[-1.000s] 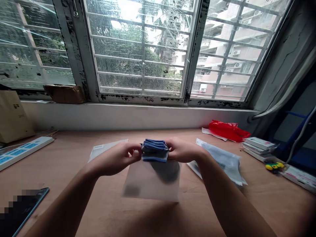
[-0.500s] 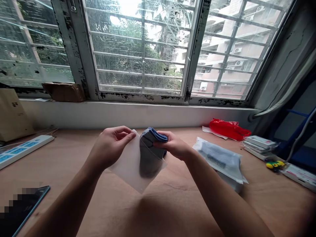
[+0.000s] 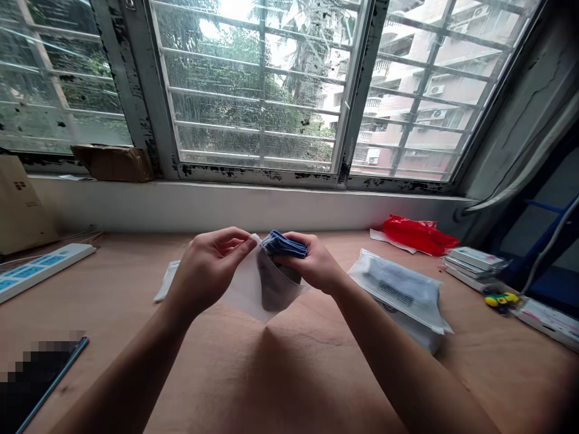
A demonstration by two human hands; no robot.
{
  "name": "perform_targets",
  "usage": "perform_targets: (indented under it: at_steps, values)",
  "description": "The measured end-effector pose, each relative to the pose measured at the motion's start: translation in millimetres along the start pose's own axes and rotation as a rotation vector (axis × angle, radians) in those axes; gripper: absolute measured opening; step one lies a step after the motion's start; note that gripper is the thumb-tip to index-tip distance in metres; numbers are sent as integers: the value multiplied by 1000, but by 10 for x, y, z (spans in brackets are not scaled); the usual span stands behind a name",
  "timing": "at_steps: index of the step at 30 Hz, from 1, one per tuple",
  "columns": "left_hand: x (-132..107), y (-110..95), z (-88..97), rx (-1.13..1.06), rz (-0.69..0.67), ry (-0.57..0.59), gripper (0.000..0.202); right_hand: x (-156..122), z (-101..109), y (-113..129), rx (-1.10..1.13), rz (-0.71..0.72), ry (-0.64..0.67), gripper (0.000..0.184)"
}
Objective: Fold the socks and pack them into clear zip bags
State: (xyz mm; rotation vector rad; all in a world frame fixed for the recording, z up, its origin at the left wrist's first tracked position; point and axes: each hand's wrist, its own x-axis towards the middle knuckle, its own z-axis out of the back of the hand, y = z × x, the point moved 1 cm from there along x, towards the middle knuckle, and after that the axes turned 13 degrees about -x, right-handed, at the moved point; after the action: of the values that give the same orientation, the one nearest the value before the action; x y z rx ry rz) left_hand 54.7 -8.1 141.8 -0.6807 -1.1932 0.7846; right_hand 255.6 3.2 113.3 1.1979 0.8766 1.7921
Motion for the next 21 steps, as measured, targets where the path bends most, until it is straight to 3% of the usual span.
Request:
perform_targets:
  at_steps: [7, 11, 17, 21]
  values:
    - [-43, -35, -87, -24, -55, -91, 22, -92, -40, 181, -324, -80, -211, 18]
    - [-48, -42, -119, -57, -41, -131, 20, -84, -36, 174, -280, -27, -90, 19]
    - [-35, -26, -137, -115, -59, -126, 19, -14, 23, 35, 181, -58, 70, 33]
    - [-41, 13, -124, -88, -83, -96, 20, -10, 38, -37, 173, -41, 207, 30]
